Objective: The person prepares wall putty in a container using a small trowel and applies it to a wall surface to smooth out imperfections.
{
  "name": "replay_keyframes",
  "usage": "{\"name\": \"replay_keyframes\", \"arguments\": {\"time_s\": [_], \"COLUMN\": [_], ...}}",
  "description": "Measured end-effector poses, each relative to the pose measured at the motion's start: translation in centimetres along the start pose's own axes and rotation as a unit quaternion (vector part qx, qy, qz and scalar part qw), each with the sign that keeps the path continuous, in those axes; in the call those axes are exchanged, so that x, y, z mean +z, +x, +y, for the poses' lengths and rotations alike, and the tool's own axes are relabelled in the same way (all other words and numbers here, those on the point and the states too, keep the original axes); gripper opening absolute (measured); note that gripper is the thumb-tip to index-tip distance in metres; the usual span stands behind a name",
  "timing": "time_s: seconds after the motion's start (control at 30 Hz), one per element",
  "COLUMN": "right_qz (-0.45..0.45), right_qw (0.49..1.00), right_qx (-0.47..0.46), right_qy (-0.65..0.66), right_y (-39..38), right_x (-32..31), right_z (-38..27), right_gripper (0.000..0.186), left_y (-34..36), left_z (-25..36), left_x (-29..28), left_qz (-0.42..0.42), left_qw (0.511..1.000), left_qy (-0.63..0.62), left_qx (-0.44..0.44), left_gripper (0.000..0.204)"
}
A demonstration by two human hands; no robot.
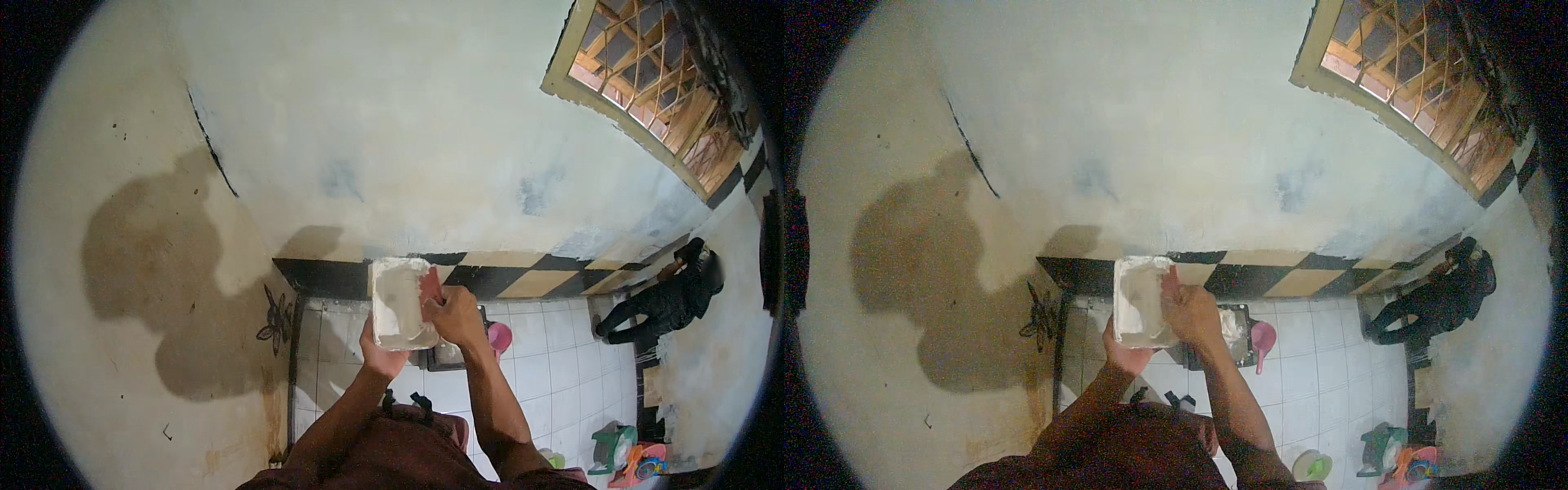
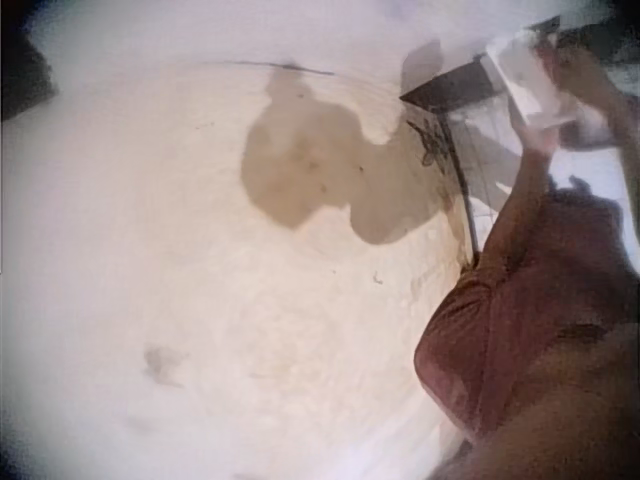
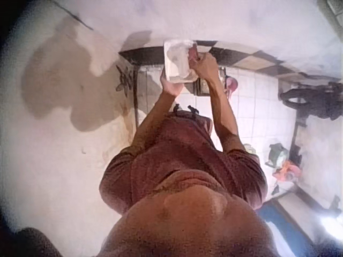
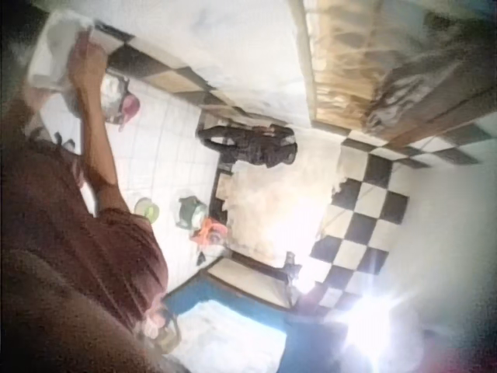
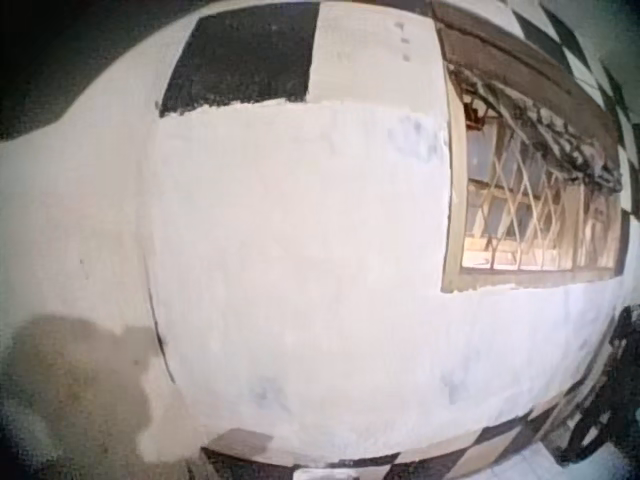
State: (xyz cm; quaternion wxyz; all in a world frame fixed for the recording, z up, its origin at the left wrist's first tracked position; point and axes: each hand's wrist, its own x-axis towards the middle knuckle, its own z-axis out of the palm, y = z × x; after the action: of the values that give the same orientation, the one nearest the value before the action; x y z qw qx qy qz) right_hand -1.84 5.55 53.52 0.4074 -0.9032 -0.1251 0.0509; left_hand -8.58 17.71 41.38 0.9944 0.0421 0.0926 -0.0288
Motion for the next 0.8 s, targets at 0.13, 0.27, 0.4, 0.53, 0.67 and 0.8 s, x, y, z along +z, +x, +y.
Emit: {"name": "replay_keyframes", "arguments": {"time_s": [0.13, 0.27, 0.4, 0.53, 0.67, 0.8], "right_qz": [-0.019, -0.019, 0.025, 0.041, 0.023, 0.04], "right_qw": [1.0, 0.998, 1.0, 0.998, 0.994, 0.995], "right_qx": [0.0, -0.052, -0.002, -0.039, -0.048, -0.042], "right_qy": [-0.006, -0.014, -0.019, -0.039, -0.092, -0.086], "right_y": [-0.1, -0.4, 0.1, 0.0, -0.5, 0.1], "right_x": [-0.2, 0.4, -0.7, -1.1, -0.1, -1.0], "right_z": [-1.5, 0.0, 1.3, 0.8, -1.2, -1.2], "right_gripper": [0.031, 0.035, 0.021, 0.021, 0.022, 0.024], "left_y": [-0.1, 0.1, -0.6, -0.6, 0.1, 0.3], "left_z": [-0.1, -0.4, -0.4, -0.5, -0.5, -0.8], "left_x": [-1.6, -1.2, 0.4, 0.2, -1.9, -1.5], "left_qz": [0.015, 0.05, 0.064, 0.047, 0.06, 0.055], "left_qw": [0.999, 0.996, 0.996, 0.997, 0.994, 0.994], "left_qy": [0.031, 0.063, 0.059, 0.043, 0.078, 0.065], "left_qx": [0.024, 0.036, 0.029, 0.035, 0.053, 0.069], "left_gripper": [0.049, 0.06, 0.06, 0.058, 0.057, 0.054]}}
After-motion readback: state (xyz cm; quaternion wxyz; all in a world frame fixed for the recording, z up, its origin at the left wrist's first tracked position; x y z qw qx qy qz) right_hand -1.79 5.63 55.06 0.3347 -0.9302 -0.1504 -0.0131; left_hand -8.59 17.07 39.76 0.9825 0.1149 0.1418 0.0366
